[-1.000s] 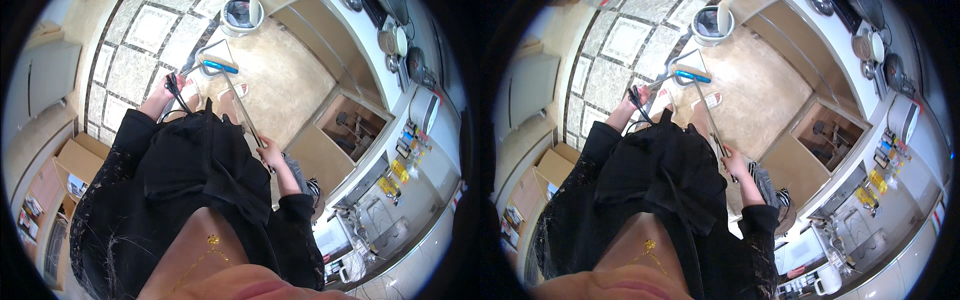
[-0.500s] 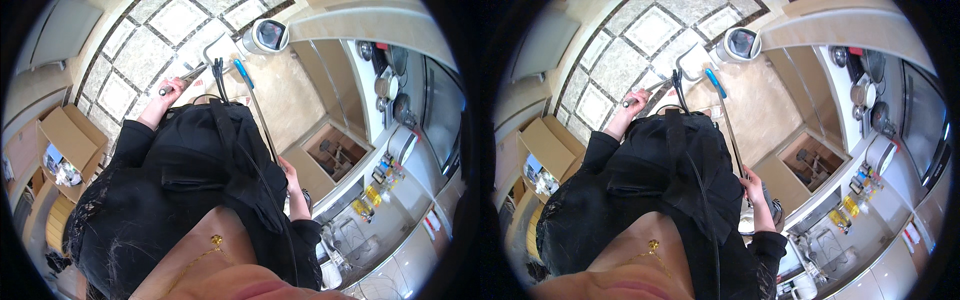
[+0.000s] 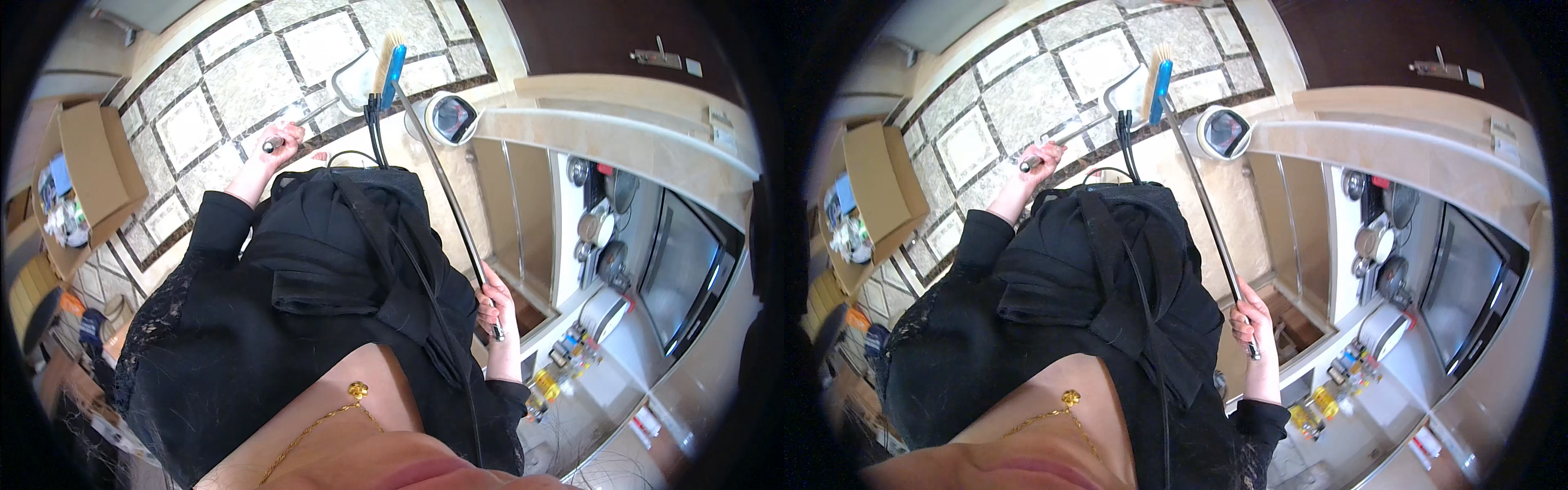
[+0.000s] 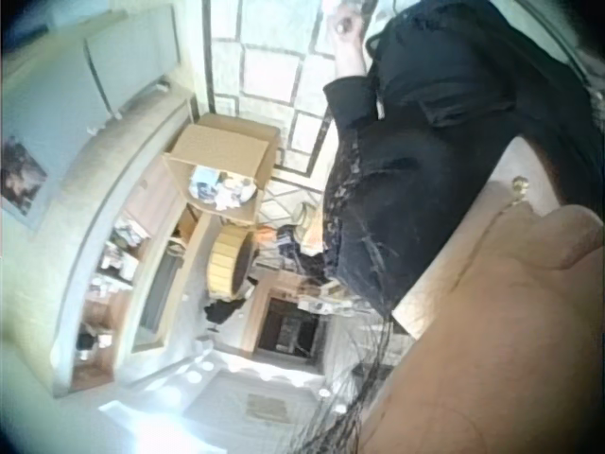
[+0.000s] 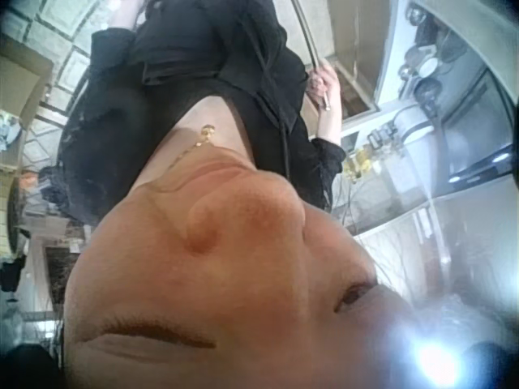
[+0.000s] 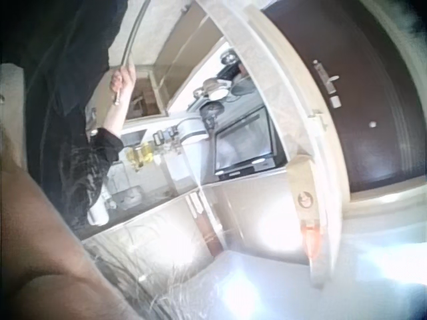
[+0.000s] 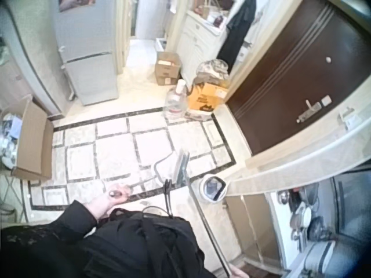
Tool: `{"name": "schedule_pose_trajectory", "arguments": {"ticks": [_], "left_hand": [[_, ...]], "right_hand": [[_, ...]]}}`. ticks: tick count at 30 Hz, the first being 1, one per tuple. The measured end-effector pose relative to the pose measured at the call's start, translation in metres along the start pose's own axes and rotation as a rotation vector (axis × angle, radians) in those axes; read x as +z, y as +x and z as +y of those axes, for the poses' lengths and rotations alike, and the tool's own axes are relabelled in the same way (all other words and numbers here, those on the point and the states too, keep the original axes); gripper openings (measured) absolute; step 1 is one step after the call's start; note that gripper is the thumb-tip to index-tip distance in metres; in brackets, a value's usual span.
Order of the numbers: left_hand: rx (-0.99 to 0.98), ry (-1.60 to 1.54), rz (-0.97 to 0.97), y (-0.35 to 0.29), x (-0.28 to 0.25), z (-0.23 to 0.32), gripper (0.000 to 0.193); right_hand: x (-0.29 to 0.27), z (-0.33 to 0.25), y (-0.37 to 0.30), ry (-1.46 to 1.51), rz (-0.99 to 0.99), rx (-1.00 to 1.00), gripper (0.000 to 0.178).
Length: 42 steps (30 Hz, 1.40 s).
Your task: The person sweeps a tiled floor with a broom and dustpan, gathering debris into the dustpan and emptying it into a nearby bin. The person also picks up a small piece of debris by hand and places it into the dustpan.
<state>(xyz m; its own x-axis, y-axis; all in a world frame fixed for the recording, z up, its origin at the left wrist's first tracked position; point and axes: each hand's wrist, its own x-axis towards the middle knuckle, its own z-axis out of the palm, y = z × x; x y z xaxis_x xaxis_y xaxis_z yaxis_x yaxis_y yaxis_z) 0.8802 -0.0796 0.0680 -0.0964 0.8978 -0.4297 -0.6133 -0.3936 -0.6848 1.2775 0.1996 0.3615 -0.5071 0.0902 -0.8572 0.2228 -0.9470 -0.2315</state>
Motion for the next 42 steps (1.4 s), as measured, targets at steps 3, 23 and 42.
{"name": "schedule_pose_trajectory", "arguments": {"ticks": [3,23,42], "left_hand": [[0.047,-0.043,-0.074,-0.005,-0.003,-0.015,0.013],[0.365,-0.425,-0.755,-0.046,-0.031,-0.223,0.057],[1.064,-0.205,-0.880,-0.115,-0.142,-0.284,0.036]], "right_hand": [[0.008,-0.028,0.006,-0.496,0.120,-0.095,0.052],[-0.074,-0.195,0.127,-0.430,-0.148,0.134,0.045],[0.064,-0.265,0.338,-0.812,-0.170,0.348,0.035]]}}
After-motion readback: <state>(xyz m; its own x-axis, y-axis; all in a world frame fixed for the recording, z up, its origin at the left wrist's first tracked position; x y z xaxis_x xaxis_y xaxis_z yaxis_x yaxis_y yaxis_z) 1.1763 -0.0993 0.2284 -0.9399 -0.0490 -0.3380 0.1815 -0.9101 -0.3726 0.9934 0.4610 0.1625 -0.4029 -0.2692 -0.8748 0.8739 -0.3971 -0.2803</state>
